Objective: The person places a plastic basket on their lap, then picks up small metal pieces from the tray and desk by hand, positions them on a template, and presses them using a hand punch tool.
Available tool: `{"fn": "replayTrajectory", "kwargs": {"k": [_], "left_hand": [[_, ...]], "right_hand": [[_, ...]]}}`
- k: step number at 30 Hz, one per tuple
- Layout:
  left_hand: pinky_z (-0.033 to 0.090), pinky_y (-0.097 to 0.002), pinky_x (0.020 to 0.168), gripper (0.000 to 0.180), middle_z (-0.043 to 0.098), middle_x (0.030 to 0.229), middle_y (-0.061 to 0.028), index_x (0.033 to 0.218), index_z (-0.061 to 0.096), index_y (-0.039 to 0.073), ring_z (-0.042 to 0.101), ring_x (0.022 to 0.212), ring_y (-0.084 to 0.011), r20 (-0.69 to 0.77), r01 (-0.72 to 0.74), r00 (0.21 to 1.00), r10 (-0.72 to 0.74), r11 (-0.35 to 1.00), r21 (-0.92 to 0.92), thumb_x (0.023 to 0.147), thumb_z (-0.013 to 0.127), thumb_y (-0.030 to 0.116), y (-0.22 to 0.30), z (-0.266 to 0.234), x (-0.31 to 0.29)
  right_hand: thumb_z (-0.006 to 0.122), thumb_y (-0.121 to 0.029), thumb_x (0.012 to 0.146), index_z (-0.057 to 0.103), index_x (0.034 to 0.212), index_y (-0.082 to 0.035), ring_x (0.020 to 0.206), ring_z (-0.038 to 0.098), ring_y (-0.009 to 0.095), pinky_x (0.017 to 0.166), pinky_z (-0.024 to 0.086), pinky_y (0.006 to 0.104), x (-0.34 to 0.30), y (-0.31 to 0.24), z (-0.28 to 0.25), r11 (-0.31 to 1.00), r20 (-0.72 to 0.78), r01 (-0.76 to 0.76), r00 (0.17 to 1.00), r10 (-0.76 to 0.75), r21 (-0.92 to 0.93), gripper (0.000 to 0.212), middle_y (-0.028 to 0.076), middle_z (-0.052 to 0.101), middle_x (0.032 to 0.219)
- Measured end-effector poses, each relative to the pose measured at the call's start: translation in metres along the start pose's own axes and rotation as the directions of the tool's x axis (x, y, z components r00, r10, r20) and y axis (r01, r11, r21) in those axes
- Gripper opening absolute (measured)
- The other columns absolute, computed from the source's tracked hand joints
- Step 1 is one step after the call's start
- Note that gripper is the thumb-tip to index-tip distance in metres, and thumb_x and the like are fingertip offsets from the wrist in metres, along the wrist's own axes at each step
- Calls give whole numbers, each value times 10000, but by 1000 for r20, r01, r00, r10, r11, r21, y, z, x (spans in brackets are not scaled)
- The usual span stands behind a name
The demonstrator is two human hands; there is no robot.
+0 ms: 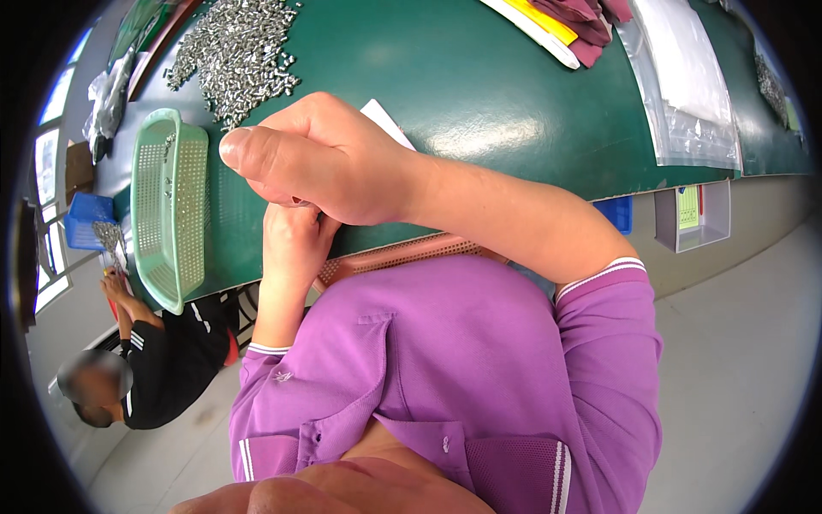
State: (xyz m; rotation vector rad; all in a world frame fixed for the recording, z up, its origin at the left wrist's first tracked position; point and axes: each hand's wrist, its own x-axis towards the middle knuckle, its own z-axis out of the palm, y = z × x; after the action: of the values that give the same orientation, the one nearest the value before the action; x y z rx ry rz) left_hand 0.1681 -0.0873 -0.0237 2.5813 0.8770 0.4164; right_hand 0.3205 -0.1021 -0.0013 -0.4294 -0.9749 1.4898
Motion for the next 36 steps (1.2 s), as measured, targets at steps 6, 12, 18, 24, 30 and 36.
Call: {"fn": "replayTrajectory", "kwargs": {"k": [6, 12, 18, 24, 30, 36], "left_hand": [[452, -371, 724, 269, 568, 912, -84, 902, 581, 52, 528, 887, -297, 7, 7, 1000, -7, 1000, 6, 643, 652, 37, -1, 0, 0], [451, -377, 738, 219, 572, 907, -89, 859, 583, 49, 525, 907, -296, 34, -50, 998, 50, 999, -13, 650, 648, 42, -5, 1, -2], [458, -323, 699, 149, 569, 877, -90, 814, 563, 37, 540, 788, -256, -61, -47, 997, 45, 999, -25, 682, 630, 17, -2, 3, 2], [441, -227, 634, 108, 540, 862, -83, 950, 489, 34, 515, 710, -122, 187, 218, 909, -373, 41, -975, 843, 492, 26, -16, 9, -9], [467, -209, 646, 149, 518, 900, -81, 1004, 492, 29, 513, 771, -117, 353, 146, 896, -270, -573, -807, 858, 481, 54, -24, 6, -11], [505, -212, 665, 116, 517, 911, -80, 971, 491, 36, 525, 787, -131, 353, 68, 899, -258, -715, -696, 868, 483, 87, -32, 6, -15]], "right_hand": [[449, -316, 878, 370, 519, -77, 512, 291, 45, 456, 276, 223, 0, -2, 0, 999, 8, -37, 999, 37, -9, 438, -53, 333, 515], [446, -289, 870, 376, 521, -73, 516, 297, 45, 460, 278, 224, 2, 0, 4, 990, -18, -92, 996, 91, -105, 417, -52, 332, 514], [317, -251, 891, 332, 484, -84, 455, 280, 77, 443, 251, 222, 5, 1, -6, 998, -45, 9, 999, -12, -64, 440, -15, 326, 460], [311, -248, 883, 329, 489, -84, 450, 271, 79, 433, 246, 225, 6, -3, -4, 992, -114, 45, 992, -58, -115, 427, -5, 327, 456], [265, -291, 894, 313, 485, -88, 440, 246, 74, 408, 234, 217, 6, -3, -7, 979, -141, 45, 987, -74, -197, 459, 15, 333, 451], [258, -298, 895, 306, 483, -91, 441, 254, 75, 408, 243, 216, 7, -2, -5, 975, -130, 75, 986, -104, -211, 464, 18, 335, 449]]}}
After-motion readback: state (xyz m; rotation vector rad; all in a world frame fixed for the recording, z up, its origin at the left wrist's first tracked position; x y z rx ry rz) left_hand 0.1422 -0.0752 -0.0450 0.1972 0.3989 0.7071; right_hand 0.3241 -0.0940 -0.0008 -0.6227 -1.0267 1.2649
